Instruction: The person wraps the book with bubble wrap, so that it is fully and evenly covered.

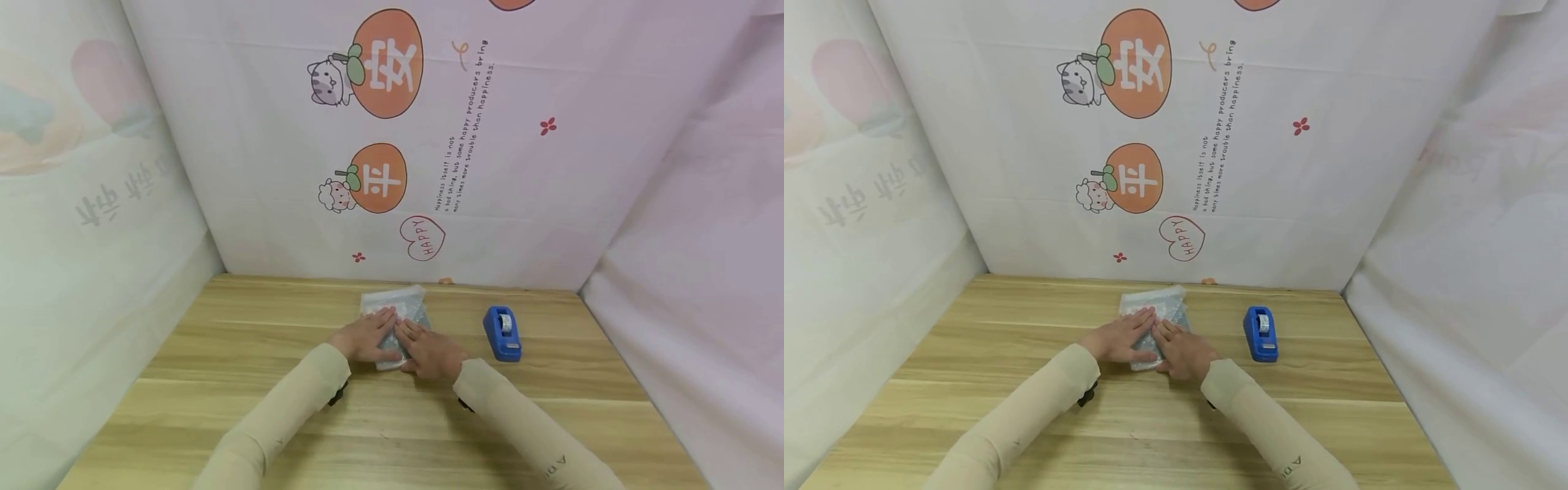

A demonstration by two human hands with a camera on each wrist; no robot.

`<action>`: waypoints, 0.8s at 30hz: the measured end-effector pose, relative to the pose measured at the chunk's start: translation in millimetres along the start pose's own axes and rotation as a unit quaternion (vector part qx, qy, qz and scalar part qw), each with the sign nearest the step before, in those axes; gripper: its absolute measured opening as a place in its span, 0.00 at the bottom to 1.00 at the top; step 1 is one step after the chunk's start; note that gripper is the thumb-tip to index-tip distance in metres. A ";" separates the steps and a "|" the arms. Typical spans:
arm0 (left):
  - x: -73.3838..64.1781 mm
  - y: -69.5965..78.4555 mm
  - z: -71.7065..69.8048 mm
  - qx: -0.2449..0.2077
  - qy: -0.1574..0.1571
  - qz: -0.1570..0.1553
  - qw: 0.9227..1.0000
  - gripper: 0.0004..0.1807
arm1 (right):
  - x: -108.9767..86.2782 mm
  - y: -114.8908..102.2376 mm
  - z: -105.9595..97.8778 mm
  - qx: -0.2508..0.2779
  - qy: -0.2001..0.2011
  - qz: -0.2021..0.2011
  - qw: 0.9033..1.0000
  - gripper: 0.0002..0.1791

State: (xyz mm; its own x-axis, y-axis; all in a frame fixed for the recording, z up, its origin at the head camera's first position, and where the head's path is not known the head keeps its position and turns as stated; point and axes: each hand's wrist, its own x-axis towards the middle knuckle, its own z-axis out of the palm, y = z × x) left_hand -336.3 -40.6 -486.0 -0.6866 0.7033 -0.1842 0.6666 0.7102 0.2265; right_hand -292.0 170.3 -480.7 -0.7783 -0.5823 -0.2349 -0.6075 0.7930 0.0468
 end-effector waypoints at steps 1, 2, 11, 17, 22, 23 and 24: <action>0.3 0.6 0.8 0.007 -0.002 -0.003 1.000 0.53 | -0.1 -0.6 0.2 0.002 0.000 0.002 1.000 0.46; 0.7 1.2 1.0 0.015 -0.003 -0.005 1.000 0.53 | -0.2 -1.2 0.2 0.004 0.000 0.004 1.000 0.46; -0.1 3.5 -1.0 0.045 -0.001 -0.006 0.999 0.53 | -4.0 -6.8 1.5 0.002 0.023 0.005 1.000 0.43; 1.2 1.4 1.6 0.045 0.007 0.008 0.999 0.53 | -16.3 -9.6 5.0 0.018 0.067 -0.009 0.998 0.37; -1.0 0.9 0.6 0.035 0.010 0.014 0.999 0.53 | -27.4 -9.7 0.9 0.054 0.078 -0.029 0.995 0.29; -1.8 1.0 0.0 0.035 0.009 0.014 0.999 0.53 | -29.5 -8.8 -0.6 0.068 0.072 -0.034 0.995 0.28; -2.1 0.9 -0.4 0.033 0.010 0.014 0.999 0.52 | -31.8 -7.8 -2.5 0.079 0.066 -0.042 0.994 0.27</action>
State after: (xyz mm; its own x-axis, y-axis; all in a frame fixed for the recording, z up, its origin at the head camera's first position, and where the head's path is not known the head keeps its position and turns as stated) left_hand -334.3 -41.4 -485.0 -0.6729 0.7222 -0.1602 0.7025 0.6917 0.1676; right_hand -262.9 182.2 -471.2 -0.7459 -0.6582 -0.1023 -0.6471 0.7524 -0.1229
